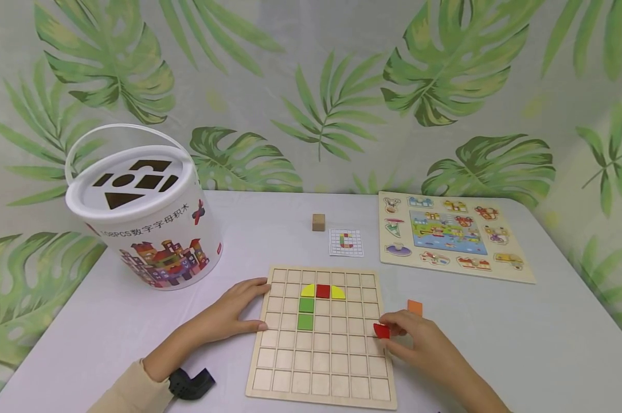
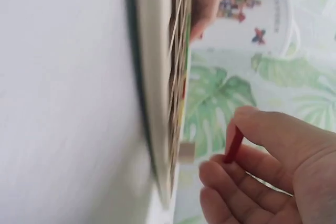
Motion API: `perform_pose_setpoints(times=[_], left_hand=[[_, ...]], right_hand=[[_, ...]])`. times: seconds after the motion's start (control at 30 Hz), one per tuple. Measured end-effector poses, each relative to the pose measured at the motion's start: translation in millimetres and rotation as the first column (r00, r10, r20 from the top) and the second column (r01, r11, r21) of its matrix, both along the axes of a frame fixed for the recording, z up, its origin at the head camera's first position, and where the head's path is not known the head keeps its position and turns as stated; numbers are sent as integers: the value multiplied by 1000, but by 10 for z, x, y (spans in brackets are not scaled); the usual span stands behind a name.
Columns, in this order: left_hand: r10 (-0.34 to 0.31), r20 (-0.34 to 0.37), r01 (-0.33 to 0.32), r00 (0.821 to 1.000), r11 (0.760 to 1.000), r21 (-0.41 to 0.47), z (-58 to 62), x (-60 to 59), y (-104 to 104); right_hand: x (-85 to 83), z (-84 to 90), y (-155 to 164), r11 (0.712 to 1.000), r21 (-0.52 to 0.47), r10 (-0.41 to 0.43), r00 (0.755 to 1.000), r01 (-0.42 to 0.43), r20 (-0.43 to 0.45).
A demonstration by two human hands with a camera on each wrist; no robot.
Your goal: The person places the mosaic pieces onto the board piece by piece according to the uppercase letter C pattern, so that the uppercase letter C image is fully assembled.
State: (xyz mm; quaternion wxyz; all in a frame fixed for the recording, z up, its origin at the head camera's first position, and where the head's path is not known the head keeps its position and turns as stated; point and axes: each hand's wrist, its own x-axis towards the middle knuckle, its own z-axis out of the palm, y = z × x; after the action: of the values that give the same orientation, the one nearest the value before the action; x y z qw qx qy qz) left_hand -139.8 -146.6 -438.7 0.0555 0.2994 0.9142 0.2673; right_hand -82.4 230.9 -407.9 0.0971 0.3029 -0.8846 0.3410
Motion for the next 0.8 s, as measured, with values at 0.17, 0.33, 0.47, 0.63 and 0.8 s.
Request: perform_pose_setpoints(times=[0.17, 0.33, 0.47, 0.63, 0.8], left_hand=[[-2, -5, 2, 1000, 1000, 0, 1, 0, -2], [-9, -8, 9, 1000, 1000, 9, 4, -2, -1], [-11, -10, 11, 1000, 1000, 8, -1, -7, 3], [-10, -13, 10, 1000, 1000, 4, -5, -9, 1], [-5, -11, 5, 1000, 1000, 3, -3, -4, -4]], right_hand=[[27, 63, -305, 996, -67, 65, 998, -66, -15], [44, 46, -626, 984, -99, 145, 988, -149, -45], [45, -11, -822, 988, -72, 138, 990, -136, 20], [22, -109, -984, 998, 10, 64, 987, -66, 148], [-17, -198, -1072, 998, 60, 26, 992, -33, 122]])
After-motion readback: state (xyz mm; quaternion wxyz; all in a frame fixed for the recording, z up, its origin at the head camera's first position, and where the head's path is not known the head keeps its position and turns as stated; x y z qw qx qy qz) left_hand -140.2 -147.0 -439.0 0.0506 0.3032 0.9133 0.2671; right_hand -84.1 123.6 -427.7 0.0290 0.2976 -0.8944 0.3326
